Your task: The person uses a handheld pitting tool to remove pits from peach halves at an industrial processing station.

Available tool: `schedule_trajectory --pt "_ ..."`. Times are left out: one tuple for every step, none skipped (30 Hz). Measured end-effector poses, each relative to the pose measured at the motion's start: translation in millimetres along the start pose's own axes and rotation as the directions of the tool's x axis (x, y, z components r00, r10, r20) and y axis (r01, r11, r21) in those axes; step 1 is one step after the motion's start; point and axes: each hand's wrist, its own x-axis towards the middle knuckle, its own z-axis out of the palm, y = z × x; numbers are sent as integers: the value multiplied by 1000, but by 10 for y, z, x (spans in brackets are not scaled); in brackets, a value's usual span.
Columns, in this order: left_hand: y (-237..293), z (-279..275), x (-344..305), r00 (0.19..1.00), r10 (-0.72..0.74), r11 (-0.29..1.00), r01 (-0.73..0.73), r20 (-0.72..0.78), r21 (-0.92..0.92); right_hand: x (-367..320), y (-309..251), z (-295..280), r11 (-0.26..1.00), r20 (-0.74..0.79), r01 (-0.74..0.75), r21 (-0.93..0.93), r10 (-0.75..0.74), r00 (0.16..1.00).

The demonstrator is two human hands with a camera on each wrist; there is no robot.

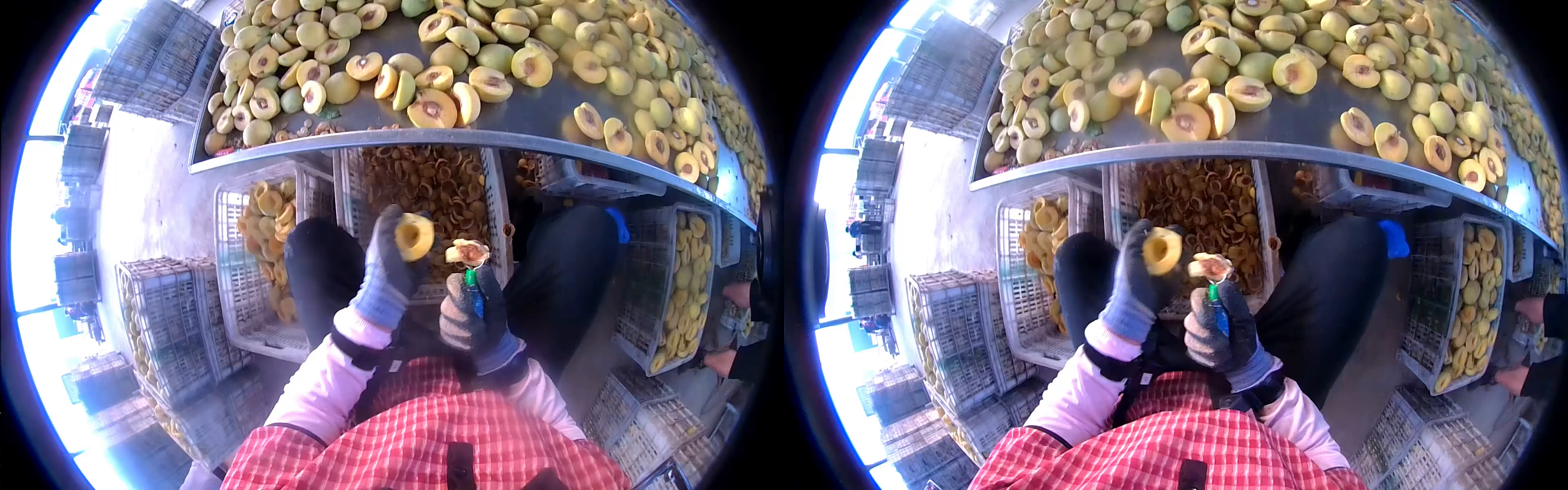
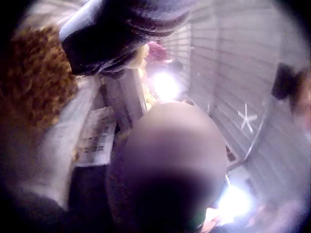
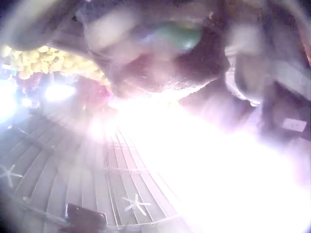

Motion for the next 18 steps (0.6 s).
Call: schedule_trajectory --pt "63 31 -111 965 246 955 -224 -95 192 -28 -13 31 998 -125 49 -35 -53 991" --pt "226 -162 -95 824 564 698 -514 61 498 -20 -1 -49 999 -145 46 14 -43 988" --pt "473 -225 -194 625 694 286 -695 357 660 0 -15 -119 997 -160 43 58 -34 986" --pt "719 -289 -293 271 717 -401 -594 642 698 3 -11 -54 1000 -183 22 7 -20 983" --pt "964 -353 -393 -70 622 -758 -301 780 578 -7 27 60 999 -204 -2 -49 -8 979" --pt "1187 -481 -441 199 899 -219 -567 390 794 -36 63 163 994 -230 -34 -99 11 973" --pt "1486 -883 -292 248 865 -339 -350 435 873 -64 73 240 982 -162 -63 -178 34 986" --pt "1618 -1186 -169 391 861 -291 -148 326 945 -31 59 214 975 -144 -142 -172 118 983" --pt "1591 -1021 -137 421 842 -317 -123 339 940 31 43 187 962 -122 -214 -169 195 973" --pt "1565 -856 -105 450 821 -344 -100 351 933 71 61 221 940 -257 -244 -239 181 949" --pt "1271 -274 -169 374 785 -425 -253 493 869 109 86 271 935 -281 -251 -251 178 943" --pt "1132 93 -109 470 728 -375 -337 500 863 149 102 416 925 -284 -212 -317 121 951" --pt "1017 415 -8 561 658 -307 -409 502 859 166 110 521 909 -292 -178 -377 65 954" --pt "904 740 112 592 598 -453 -306 540 837 193 87 469 906 -328 -168 -388 34 944" --pt "823 1015 276 628 533 -590 -204 567 781 229 55 356 903 -363 -156 -401 0 932" --pt "770 1189 517 639 519 -620 -175 567 765 259 22 244 900 -394 -141 -413 -37 918" --pt "760 1303 755 649 504 -652 -147 570 744 246 6 111 961 -360 -140 -240 46 932" --pt "785 1366 941 670 434 -683 -192 602 705 193 5 -41 987 -309 -146 -59 121 943"
